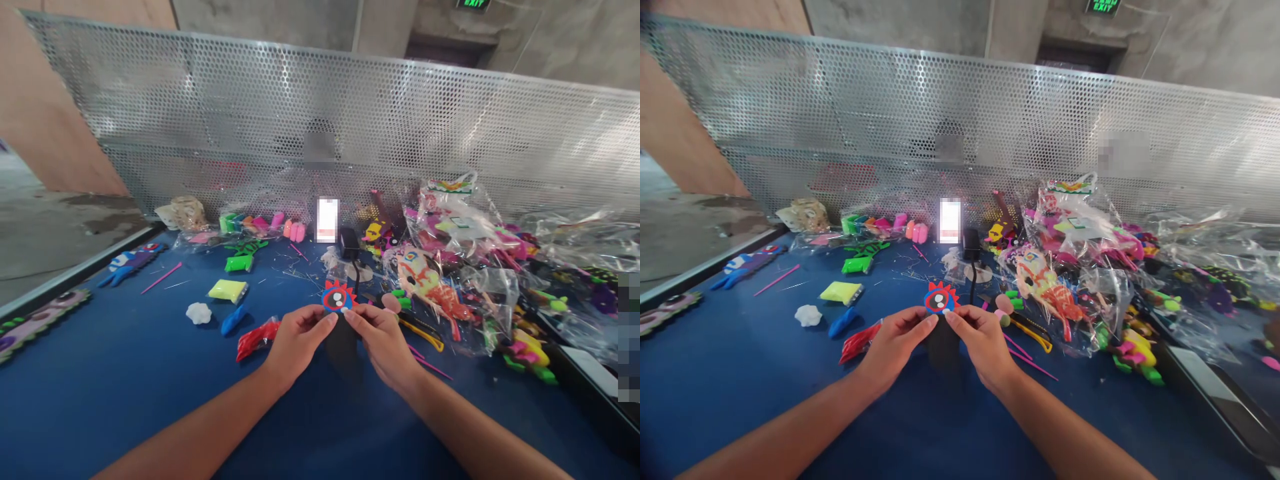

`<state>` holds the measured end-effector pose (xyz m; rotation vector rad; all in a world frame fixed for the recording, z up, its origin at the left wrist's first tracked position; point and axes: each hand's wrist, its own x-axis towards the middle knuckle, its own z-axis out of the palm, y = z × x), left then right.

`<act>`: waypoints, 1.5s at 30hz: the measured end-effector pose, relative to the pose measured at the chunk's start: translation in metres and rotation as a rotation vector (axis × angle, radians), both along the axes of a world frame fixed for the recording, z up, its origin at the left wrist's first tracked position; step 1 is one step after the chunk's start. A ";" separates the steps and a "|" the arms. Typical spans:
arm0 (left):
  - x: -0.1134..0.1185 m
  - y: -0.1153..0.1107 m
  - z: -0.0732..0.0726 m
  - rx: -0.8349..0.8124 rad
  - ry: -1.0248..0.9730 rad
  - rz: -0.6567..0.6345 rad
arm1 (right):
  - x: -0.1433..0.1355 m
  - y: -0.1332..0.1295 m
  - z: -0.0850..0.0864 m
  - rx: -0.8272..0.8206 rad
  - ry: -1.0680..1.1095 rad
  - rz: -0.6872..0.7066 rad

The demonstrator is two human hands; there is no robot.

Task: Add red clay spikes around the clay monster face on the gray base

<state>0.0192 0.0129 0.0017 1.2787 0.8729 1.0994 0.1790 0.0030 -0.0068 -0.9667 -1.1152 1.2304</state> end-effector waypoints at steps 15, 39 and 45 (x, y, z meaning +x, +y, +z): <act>-0.001 -0.001 0.001 -0.040 -0.032 0.018 | -0.001 -0.003 0.000 -0.011 0.102 -0.015; -0.001 -0.007 0.004 -0.242 -0.158 -0.061 | 0.000 -0.002 0.008 -0.035 0.206 -0.010; -0.002 -0.005 0.002 -0.167 -0.087 -0.104 | -0.001 -0.003 0.008 -0.045 0.175 -0.037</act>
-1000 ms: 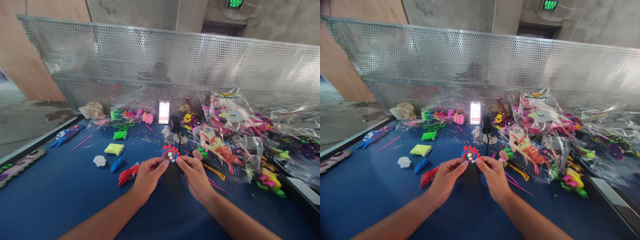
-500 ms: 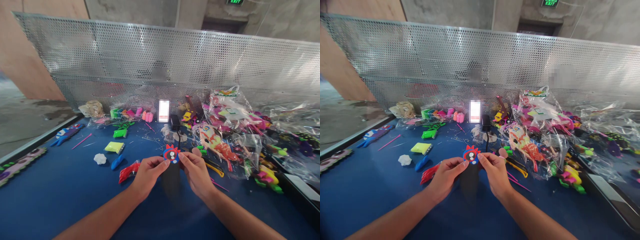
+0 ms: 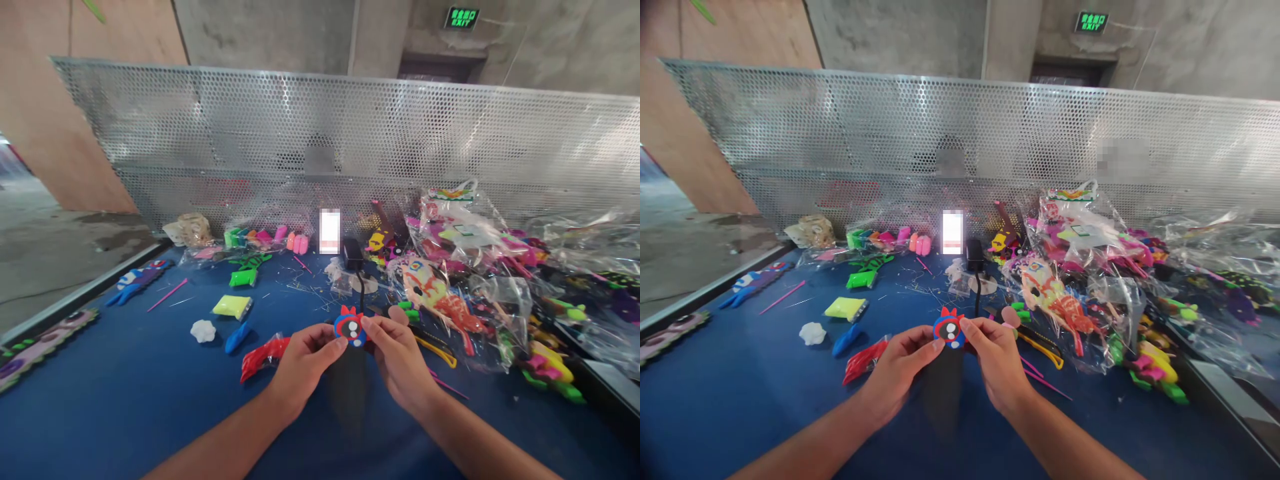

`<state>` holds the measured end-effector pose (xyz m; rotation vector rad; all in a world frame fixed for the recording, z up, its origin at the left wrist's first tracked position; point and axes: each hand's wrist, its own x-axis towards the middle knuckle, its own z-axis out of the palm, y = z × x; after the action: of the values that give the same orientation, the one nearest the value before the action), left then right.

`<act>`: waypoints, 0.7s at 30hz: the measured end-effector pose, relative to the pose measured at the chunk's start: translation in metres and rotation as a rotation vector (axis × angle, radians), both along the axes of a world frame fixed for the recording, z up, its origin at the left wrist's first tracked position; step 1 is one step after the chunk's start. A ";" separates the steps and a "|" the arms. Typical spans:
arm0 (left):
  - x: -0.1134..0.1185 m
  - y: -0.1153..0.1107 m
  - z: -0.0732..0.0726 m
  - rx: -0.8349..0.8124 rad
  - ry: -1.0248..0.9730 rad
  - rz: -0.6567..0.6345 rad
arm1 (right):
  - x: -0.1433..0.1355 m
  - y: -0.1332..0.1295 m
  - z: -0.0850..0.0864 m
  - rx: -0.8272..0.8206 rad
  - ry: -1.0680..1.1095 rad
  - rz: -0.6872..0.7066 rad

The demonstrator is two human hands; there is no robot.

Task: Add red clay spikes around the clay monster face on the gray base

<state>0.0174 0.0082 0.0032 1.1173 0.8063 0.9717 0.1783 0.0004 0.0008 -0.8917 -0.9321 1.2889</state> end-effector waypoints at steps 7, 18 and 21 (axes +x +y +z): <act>0.001 -0.001 -0.002 0.080 0.093 0.009 | -0.003 -0.001 0.001 0.010 -0.023 0.082; -0.028 -0.034 0.030 -0.049 -0.085 0.306 | 0.002 -0.016 0.006 -0.039 -0.103 0.748; -0.045 -0.069 0.018 -0.119 -0.089 0.360 | 0.003 -0.019 0.003 -0.067 -0.228 0.896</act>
<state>-0.0275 -0.0607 0.0215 0.8345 0.9992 1.2458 0.1809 -0.0182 0.0041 -0.6882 -1.5738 2.0016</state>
